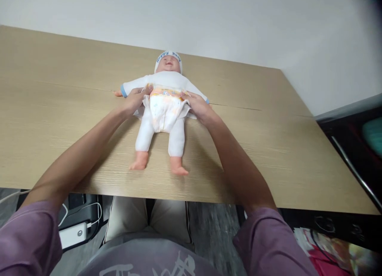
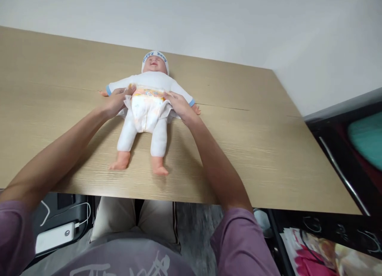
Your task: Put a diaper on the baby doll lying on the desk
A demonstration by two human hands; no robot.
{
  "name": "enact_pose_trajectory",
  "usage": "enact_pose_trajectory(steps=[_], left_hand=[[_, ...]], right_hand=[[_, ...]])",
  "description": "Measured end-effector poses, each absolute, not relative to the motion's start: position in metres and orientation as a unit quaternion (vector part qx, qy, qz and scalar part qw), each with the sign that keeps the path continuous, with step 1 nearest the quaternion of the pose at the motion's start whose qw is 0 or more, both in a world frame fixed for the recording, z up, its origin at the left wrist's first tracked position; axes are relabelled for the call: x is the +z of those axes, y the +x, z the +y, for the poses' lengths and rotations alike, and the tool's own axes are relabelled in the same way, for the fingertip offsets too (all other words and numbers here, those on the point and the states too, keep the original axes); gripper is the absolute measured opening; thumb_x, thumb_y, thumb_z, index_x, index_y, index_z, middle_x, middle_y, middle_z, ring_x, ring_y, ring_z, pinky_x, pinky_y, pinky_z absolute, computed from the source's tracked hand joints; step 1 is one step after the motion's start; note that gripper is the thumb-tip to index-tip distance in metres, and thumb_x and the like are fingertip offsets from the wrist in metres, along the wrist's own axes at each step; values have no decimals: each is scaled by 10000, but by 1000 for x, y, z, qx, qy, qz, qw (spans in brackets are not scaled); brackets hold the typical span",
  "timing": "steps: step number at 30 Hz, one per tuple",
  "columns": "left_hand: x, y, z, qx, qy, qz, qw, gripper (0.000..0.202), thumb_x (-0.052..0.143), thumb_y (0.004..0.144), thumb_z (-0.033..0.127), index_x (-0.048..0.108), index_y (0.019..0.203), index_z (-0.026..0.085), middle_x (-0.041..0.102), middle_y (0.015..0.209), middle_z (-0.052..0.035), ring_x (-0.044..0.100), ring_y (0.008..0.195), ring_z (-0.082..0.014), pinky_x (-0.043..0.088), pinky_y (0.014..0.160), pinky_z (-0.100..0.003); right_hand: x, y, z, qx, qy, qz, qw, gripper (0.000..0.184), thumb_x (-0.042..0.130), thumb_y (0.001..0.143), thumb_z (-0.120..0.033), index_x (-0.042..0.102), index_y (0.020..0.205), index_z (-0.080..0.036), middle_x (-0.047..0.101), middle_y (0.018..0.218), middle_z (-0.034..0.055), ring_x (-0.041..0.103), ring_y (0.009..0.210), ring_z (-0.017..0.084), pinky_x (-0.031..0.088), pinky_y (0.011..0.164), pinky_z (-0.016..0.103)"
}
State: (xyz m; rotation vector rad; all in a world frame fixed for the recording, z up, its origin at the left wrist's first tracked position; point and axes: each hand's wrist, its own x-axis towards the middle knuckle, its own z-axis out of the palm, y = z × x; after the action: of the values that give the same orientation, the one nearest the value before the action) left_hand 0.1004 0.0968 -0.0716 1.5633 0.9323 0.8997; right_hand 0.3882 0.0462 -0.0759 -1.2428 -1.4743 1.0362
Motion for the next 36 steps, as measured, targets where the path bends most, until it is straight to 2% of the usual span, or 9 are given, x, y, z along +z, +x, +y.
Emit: enact_pose_trajectory(steps=[3, 6, 12, 17, 21, 25, 28, 31, 36], left_hand=[[-68, 90, 81, 354, 656, 380, 548, 644, 720, 974, 852, 678, 833, 225, 727, 772, -100, 744, 829, -290, 626, 765, -440], [-55, 82, 77, 354, 676, 422, 490, 549, 759, 1003, 746, 651, 848, 231, 690, 781, -67, 712, 823, -250, 604, 775, -399], [-16, 90, 61, 419, 755, 448, 233, 257, 754, 1062, 453, 717, 1218, 252, 786, 1305, -102, 717, 1192, -287, 584, 1110, -471], [2, 141, 23, 327, 881, 315, 135, 281, 656, 1116, 463, 768, 1272, 257, 753, 1373, -126, 618, 1401, -388, 462, 1251, -588], [-5, 171, 13, 259, 914, 295, 104, 325, 704, 1073, 497, 822, 1221, 233, 750, 1356, -157, 564, 1435, -458, 420, 1240, -656], [-15, 174, 17, 246, 912, 317, 86, 429, 815, 979, 574, 842, 1242, 236, 728, 1414, -160, 516, 1472, -520, 392, 1247, -690], [-19, 172, 19, 241, 913, 322, 74, 560, 876, 916, 651, 830, 1306, 251, 685, 1512, -161, 481, 1505, -545, 366, 1265, -700], [-21, 172, 19, 229, 913, 330, 70, 640, 887, 894, 702, 813, 1356, 265, 644, 1591, -157, 459, 1522, -554, 349, 1271, -709], [-21, 174, 18, 211, 914, 339, 73, 677, 876, 900, 718, 791, 1391, 261, 610, 1650, -173, 437, 1537, -571, 348, 1259, -697]], right_hand=[[-72, 393, 21, 468, -501, -587, 430, 715, 777, 906, -922, 797, 1101, -234, 854, 1069, 84, 804, 993, 271, 702, 892, 418], [-69, 397, 5, 381, -530, -595, 468, 686, 775, 904, -919, 772, 1001, -240, 833, 972, 59, 784, 894, 243, 677, 834, 377], [-79, 413, -45, 128, -624, -598, 487, 458, 665, 1074, -697, 749, 1057, -246, 823, 996, 69, 741, 834, 228, 639, 851, 399], [-101, 424, -66, 55, -664, -636, 390, 339, 714, 1023, -576, 698, 1030, -238, 779, 1098, 123, 728, 959, 281, 614, 977, 473], [-110, 428, -58, 81, -700, -620, 345, 369, 777, 961, -598, 625, 930, -263, 752, 1012, 99, 706, 985, 298, 593, 1005, 485], [-106, 427, -57, 134, -728, -583, 334, 410, 849, 882, -600, 607, 856, -270, 735, 864, 41, 670, 870, 263, 559, 883, 417], [-98, 430, -62, 180, -717, -587, 330, 432, 769, 941, -612, 600, 755, -262, 665, 738, 14, 605, 762, 225, 487, 787, 370], [-87, 437, -64, 259, -664, -593, 374, 525, 662, 969, -710, 606, 711, -256, 564, 679, -2, 526, 717, 202, 426, 727, 350], [-61, 430, -47, 320, -577, -592, 464, 527, 692, 933, -734, 610, 739, -251, 516, 719, -20, 458, 717, 172, 383, 720, 338]])
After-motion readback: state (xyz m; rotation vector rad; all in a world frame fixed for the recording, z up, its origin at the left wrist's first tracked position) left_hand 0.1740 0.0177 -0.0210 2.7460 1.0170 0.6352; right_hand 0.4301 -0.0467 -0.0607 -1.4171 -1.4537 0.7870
